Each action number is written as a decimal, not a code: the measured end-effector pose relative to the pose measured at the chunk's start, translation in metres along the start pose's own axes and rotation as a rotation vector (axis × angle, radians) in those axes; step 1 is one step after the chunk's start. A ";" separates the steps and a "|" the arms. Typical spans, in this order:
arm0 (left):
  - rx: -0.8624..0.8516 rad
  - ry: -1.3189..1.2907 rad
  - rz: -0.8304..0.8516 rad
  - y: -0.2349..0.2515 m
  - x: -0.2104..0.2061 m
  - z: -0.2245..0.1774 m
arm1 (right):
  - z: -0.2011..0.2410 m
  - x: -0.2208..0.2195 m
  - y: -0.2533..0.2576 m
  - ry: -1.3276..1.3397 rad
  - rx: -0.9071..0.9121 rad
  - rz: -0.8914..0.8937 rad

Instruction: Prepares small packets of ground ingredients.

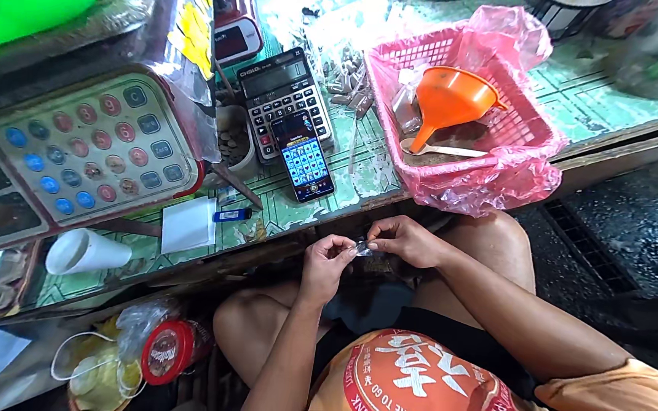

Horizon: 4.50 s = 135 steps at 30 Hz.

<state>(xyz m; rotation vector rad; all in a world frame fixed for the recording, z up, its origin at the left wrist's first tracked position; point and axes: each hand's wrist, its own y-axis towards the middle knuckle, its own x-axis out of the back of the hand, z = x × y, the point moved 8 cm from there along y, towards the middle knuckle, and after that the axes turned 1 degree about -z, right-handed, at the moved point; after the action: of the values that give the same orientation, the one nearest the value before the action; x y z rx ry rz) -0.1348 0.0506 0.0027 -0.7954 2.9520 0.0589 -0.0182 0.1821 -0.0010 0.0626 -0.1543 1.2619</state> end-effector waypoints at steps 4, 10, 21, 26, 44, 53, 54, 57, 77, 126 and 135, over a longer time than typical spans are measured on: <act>0.119 0.174 0.042 -0.001 0.001 0.009 | 0.000 -0.003 0.002 0.007 0.028 -0.002; 0.084 0.194 0.066 -0.005 -0.004 -0.001 | 0.004 -0.010 0.000 -0.087 0.014 0.054; 0.007 0.342 0.044 -0.029 0.013 -0.024 | 0.033 -0.028 -0.018 -0.162 0.101 -0.010; -0.022 0.306 0.015 -0.045 0.010 -0.034 | 0.041 -0.037 -0.022 -0.190 0.123 0.056; -0.401 0.269 -0.294 -0.044 -0.001 -0.077 | 0.064 -0.035 -0.035 0.133 0.206 -0.309; -0.422 0.450 -0.241 -0.022 0.004 -0.069 | 0.109 -0.010 -0.039 -0.299 0.358 -0.344; -0.422 0.447 -0.226 -0.021 0.002 -0.069 | 0.109 -0.010 -0.038 -0.304 0.352 -0.350; -0.423 0.431 -0.190 -0.019 -0.001 -0.071 | 0.110 -0.005 -0.037 -0.293 0.353 -0.383; -0.489 0.472 -0.196 -0.019 0.003 -0.043 | 0.083 -0.028 -0.018 -0.486 0.156 -0.307; -0.607 0.739 -0.149 -0.022 -0.006 -0.026 | 0.051 -0.017 -0.020 -0.181 0.015 -0.245; -0.663 0.707 -0.096 -0.011 -0.023 -0.058 | 0.077 0.008 -0.024 -0.214 0.056 -0.242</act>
<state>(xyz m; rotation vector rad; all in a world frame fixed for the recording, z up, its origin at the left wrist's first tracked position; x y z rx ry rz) -0.1139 0.0494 0.0622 -1.2374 3.5704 0.9842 0.0005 0.1724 0.0769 0.2577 -0.2873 1.0155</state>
